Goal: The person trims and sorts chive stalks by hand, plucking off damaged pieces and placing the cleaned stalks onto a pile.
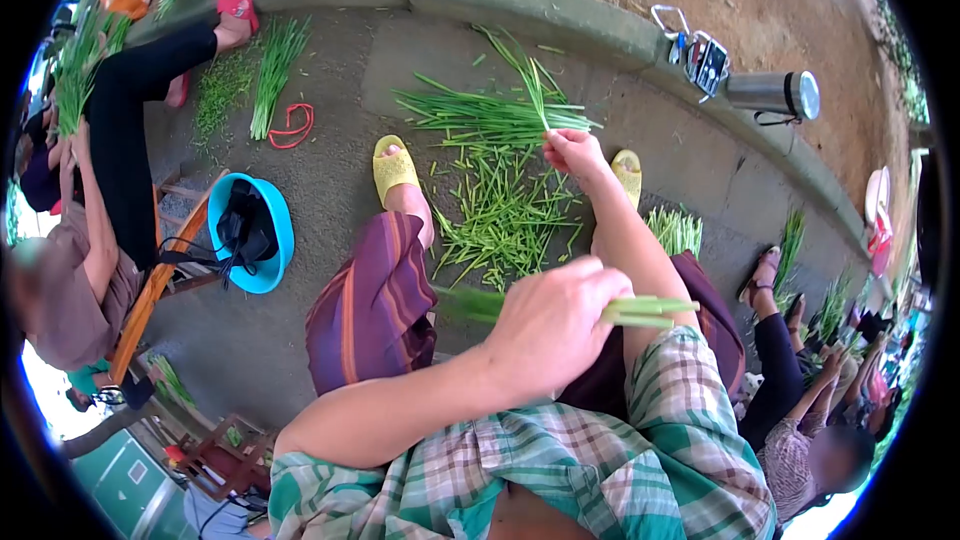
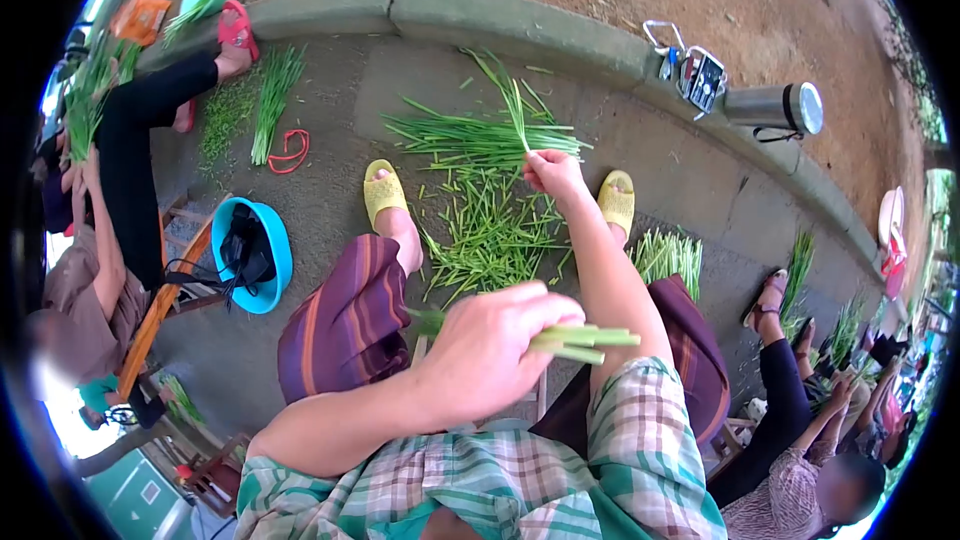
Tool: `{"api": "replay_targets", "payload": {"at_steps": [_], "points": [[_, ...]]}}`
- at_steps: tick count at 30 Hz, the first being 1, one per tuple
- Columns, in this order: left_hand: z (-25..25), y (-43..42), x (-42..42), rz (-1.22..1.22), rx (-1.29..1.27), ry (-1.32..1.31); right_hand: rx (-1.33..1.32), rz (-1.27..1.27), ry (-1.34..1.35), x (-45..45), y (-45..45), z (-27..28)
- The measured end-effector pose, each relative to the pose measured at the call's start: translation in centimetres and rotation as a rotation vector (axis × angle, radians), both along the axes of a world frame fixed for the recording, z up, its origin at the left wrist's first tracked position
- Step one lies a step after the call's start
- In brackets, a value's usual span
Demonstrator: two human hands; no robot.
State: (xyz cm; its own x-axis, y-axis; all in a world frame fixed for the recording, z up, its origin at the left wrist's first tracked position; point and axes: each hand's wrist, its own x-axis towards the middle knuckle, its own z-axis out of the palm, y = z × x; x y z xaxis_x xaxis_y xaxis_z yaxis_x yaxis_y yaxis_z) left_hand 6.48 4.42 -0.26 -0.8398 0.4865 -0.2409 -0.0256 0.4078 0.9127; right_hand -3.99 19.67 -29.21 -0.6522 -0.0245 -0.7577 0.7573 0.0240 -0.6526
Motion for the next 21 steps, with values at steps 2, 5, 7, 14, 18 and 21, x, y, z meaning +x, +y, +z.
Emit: {"api": "replay_targets", "payload": {"at_steps": [2, 5, 7, 14, 18, 21], "points": [[-0.2, -0.3, -0.4, 0.071, -0.067, 0.205, -0.037, 0.031, 0.019, -0.5, -0.8, 3.7], [-0.5, -1.0, -1.8, 0.145, -0.271, 0.519, -0.140, 0.074, 0.087, -1.1, -1.7, 9.9], [-0.5, -1.4, -2.9, 0.243, -0.335, 0.631, -0.146, 0.139, 0.180, -1.4, -1.9, 15.0], [1.4, -3.2, -5.6, 0.407, -0.348, 0.805, -0.077, 0.209, 0.326, 1.6, -1.0, 29.5], [1.9, -3.4, -5.5, 0.321, -0.251, 0.866, -0.077, 0.207, 0.286, 3.8, -0.2, 33.1], [1.6, -3.6, -5.9, 0.356, -0.177, 0.782, -0.263, 0.101, 0.330, 3.7, 0.5, 32.8]]}}
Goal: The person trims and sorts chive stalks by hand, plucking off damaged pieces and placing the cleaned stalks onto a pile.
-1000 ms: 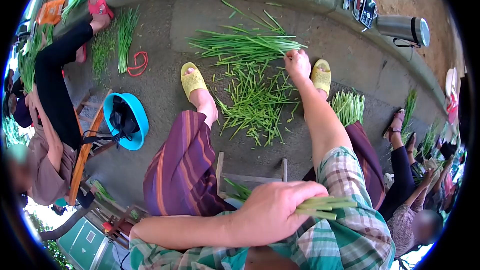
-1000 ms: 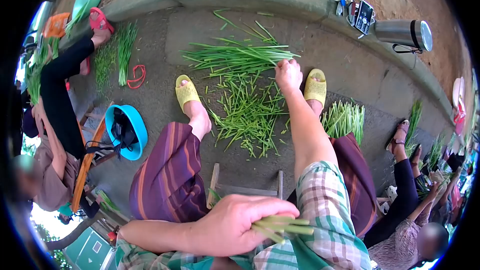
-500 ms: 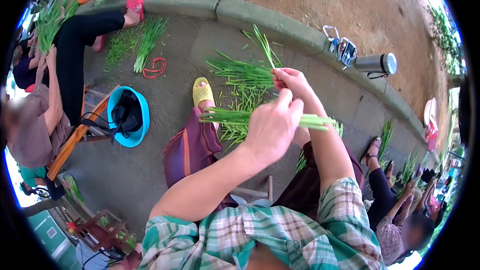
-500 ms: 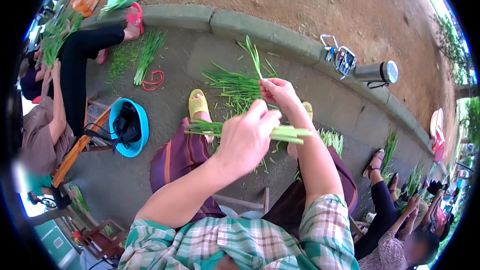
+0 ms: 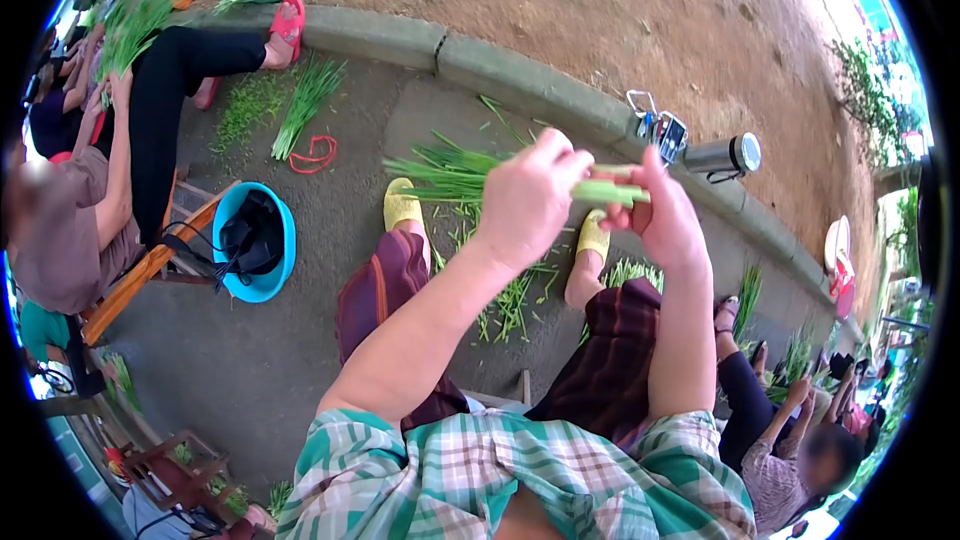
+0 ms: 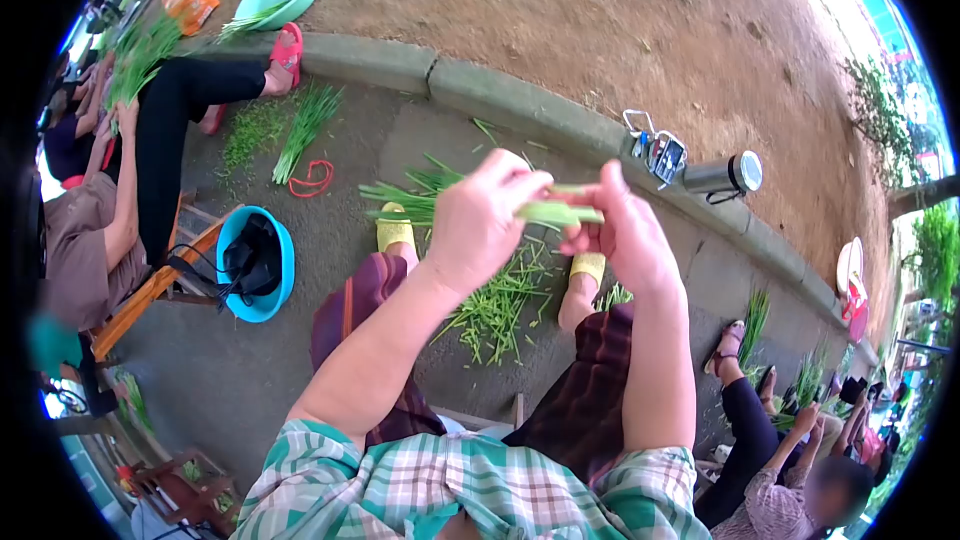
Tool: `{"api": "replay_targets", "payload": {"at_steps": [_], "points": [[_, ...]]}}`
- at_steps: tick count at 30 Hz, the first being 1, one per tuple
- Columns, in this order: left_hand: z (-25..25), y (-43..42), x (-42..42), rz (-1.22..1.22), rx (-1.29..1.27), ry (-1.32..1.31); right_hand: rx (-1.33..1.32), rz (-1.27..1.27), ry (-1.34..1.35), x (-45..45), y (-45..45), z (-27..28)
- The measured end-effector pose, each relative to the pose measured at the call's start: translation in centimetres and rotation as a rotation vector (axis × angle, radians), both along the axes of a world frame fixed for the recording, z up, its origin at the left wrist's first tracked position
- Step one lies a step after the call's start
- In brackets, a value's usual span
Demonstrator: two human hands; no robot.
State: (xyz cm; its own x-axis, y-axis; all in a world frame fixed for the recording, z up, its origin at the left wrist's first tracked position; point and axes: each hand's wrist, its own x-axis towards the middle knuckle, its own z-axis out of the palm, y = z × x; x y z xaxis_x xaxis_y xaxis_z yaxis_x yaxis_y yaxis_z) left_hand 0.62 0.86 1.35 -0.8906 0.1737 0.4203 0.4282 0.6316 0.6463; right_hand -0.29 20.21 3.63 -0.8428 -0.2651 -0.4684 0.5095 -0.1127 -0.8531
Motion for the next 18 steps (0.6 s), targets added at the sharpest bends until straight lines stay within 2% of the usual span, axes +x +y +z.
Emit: {"api": "replay_targets", "payload": {"at_steps": [1, 2, 3, 5, 8, 10, 12, 18], "points": [[-0.3, -0.1, -0.2, 0.005, 0.084, -0.041, -0.116, -0.032, 0.015, -0.3, 0.6, -0.9], [-0.7, -0.2, -0.7, 0.056, 0.273, -0.161, -0.138, 0.005, 0.092, -0.9, 1.1, -2.1], [-1.2, -0.2, -1.2, 0.106, 0.455, -0.287, -0.078, -0.057, 0.071, -1.0, 0.9, -1.9], [1.0, -1.0, -1.8, 0.162, 0.719, -0.641, 0.108, -0.108, 0.125, -1.2, 0.1, -1.9], [0.8, -2.0, -2.6, 0.220, 0.966, -0.794, 0.215, -0.022, 0.183, -0.9, 0.2, -1.8], [0.2, -2.4, -3.0, 0.198, 1.000, -0.807, 0.216, -0.003, 0.183, -0.7, 0.3, -2.1], [-0.2, -2.6, -3.2, 0.177, 1.011, -0.818, 0.104, -0.007, 0.104, -0.3, 0.3, -2.6], [-0.6, -2.6, -3.3, 0.170, 1.025, -0.808, 0.085, 0.079, 0.016, 0.8, -0.8, -3.2]]}}
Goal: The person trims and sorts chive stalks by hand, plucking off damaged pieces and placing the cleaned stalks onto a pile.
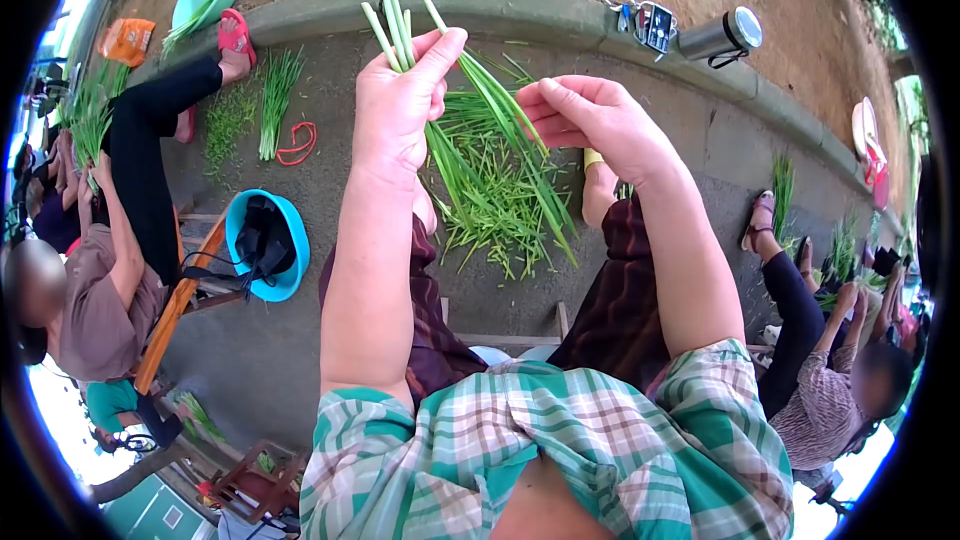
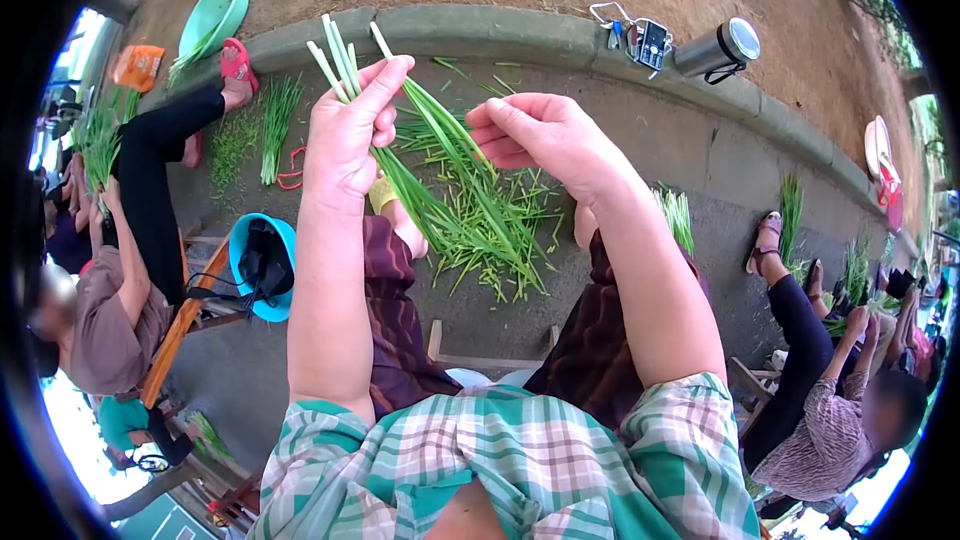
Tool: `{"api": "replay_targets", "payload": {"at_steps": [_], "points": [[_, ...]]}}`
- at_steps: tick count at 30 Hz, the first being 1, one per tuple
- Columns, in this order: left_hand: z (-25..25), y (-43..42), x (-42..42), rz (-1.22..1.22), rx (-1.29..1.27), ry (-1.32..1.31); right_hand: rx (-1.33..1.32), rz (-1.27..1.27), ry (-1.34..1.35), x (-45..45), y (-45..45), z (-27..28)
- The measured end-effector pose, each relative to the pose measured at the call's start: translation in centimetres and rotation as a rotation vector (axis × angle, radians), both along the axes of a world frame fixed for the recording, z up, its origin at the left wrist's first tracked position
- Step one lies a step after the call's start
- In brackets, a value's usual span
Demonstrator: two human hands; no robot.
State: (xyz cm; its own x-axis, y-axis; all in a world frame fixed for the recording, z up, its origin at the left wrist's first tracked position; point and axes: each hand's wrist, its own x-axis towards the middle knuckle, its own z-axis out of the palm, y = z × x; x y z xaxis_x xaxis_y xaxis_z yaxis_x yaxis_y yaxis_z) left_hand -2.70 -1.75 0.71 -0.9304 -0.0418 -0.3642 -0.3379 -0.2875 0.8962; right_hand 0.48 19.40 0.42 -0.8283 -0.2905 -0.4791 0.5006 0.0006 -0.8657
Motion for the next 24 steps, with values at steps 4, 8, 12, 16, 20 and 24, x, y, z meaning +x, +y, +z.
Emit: {"api": "replay_targets", "payload": {"at_steps": [4, 8, 12, 16, 20, 24], "points": [[-0.01, -0.03, -0.15, 0.029, -0.048, 0.014, -0.035, 0.031, -0.001, 0.21, -0.03, 0.11], [0.09, -0.15, -0.32, 0.043, -0.115, 0.017, -0.053, 0.034, -0.027, 0.23, -0.04, 0.29], [0.40, 0.00, -0.20, 0.030, -0.123, 0.024, -0.064, 0.011, -0.017, 0.41, -0.42, 0.34], [0.46, -0.16, -0.18, 0.041, -0.140, 0.038, -0.067, 0.035, -0.050, 0.33, -0.63, 0.42], [0.55, -0.39, -0.16, 0.045, -0.153, 0.049, 0.037, 0.073, -0.025, 0.26, -0.76, 0.45], [0.69, -0.57, -0.10, 0.040, -0.159, 0.058, 0.094, 0.111, 0.017, 0.15, -0.79, -0.42]]}}
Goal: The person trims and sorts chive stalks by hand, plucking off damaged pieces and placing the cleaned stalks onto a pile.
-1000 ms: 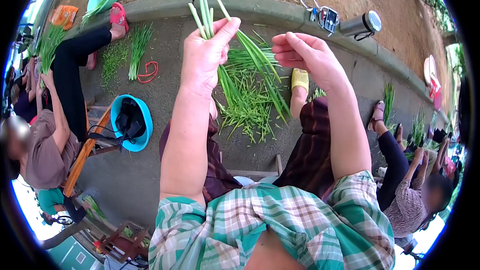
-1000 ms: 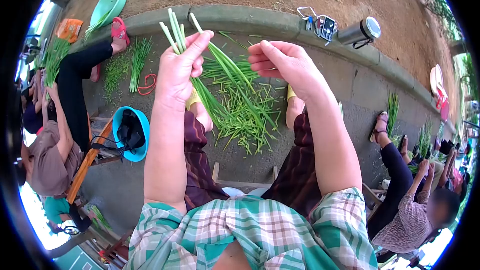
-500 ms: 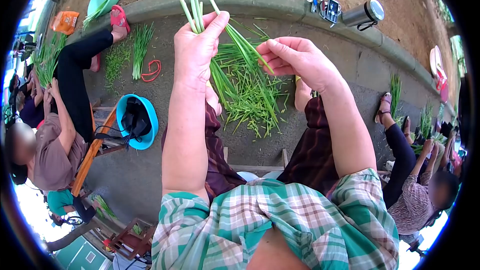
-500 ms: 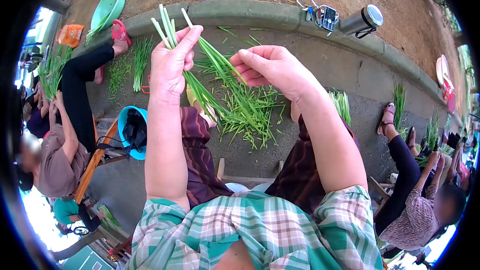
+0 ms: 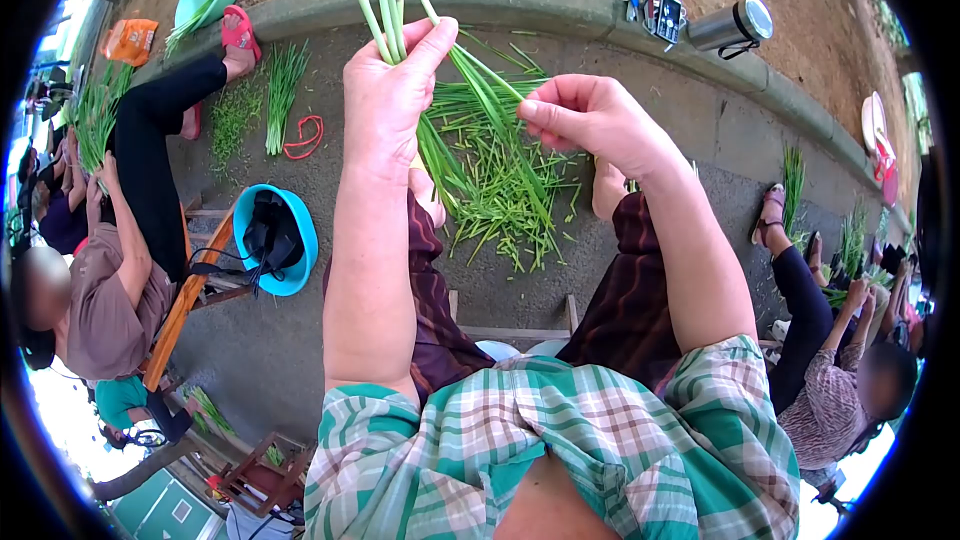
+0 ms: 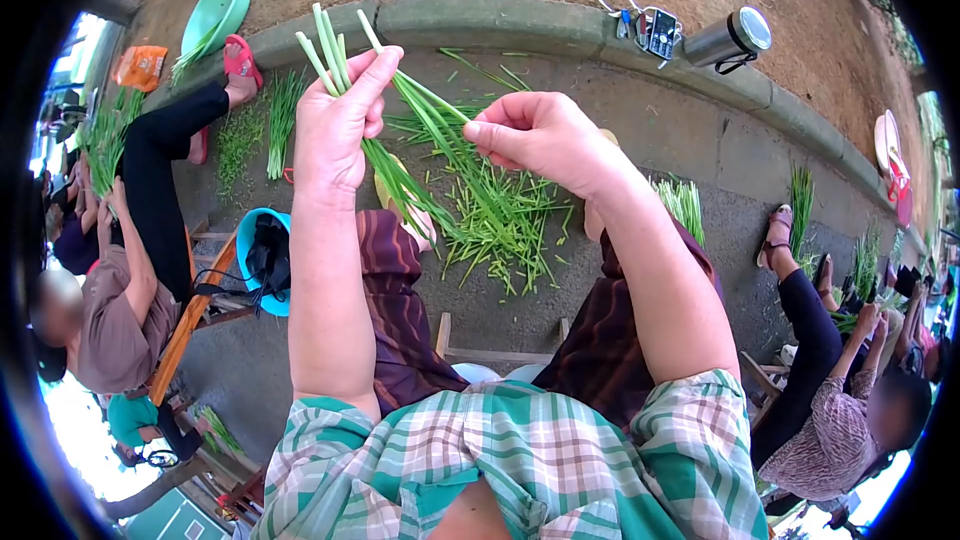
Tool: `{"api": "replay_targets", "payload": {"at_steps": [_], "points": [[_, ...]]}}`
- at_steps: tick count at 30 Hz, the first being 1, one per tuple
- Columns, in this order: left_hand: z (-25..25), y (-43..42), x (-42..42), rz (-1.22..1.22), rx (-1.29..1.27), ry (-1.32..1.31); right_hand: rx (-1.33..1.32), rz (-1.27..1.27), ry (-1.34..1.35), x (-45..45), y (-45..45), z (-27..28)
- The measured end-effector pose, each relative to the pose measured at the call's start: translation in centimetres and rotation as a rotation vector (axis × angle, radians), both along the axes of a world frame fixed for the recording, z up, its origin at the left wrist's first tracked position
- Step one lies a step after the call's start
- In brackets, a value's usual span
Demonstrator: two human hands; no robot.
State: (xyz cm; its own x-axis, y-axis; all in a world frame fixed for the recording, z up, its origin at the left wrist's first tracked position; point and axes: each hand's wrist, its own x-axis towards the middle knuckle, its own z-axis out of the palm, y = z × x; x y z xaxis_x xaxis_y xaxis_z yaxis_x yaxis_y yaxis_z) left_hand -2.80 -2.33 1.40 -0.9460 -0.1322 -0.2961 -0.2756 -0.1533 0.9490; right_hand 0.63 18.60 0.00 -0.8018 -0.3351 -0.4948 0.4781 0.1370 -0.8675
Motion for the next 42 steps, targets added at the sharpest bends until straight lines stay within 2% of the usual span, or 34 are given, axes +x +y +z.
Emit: {"api": "replay_targets", "payload": {"at_steps": [5, 17, 23, 26, 31, 33, 35, 37, 40, 41, 42], "points": [[-0.2, -0.6, 0.0, -0.006, 0.027, 0.022, 0.151, -0.021, 0.234, 0.1, -0.4, -0.6], [-0.4, -0.7, -0.3, 0.082, 0.192, 0.024, -0.120, -0.376, 0.278, -0.5, -1.7, -1.2], [-0.8, -0.2, -0.6, 0.116, 0.221, 0.053, -0.129, -0.519, 0.339, -1.1, -1.8, -1.7], [-0.9, -2.0, -1.3, 0.225, 0.284, 0.085, -0.162, -0.694, 0.345, -1.6, 0.0, -1.5], [0.1, -5.2, -1.8, 0.372, 0.313, 0.120, -0.155, -0.735, 0.284, -1.8, 3.3, -0.4], [-0.1, -6.7, -2.0, 0.384, 0.407, 0.159, -0.182, -0.683, 0.256, -1.3, 2.9, -0.2], [-0.5, -7.7, -2.3, 0.388, 0.420, 0.163, -0.083, -0.507, 0.249, -0.5, 1.8, 0.2], [-0.6, -8.0, -2.3, 0.404, 0.442, 0.162, 0.080, -0.201, 0.185, 0.1, 0.9, 0.7], [-0.7, -8.4, -2.4, 0.389, 0.511, 0.142, 0.033, 0.235, 0.099, 0.9, -0.2, -0.6], [-0.7, -8.5, -2.4, 0.382, 0.537, 0.138, 0.172, 0.364, 0.153, 1.1, -0.2, -0.5], [-0.7, -8.5, -2.4, 0.380, 0.549, 0.134, 0.155, 0.336, 0.186, 1.1, -0.2, -0.6]]}}
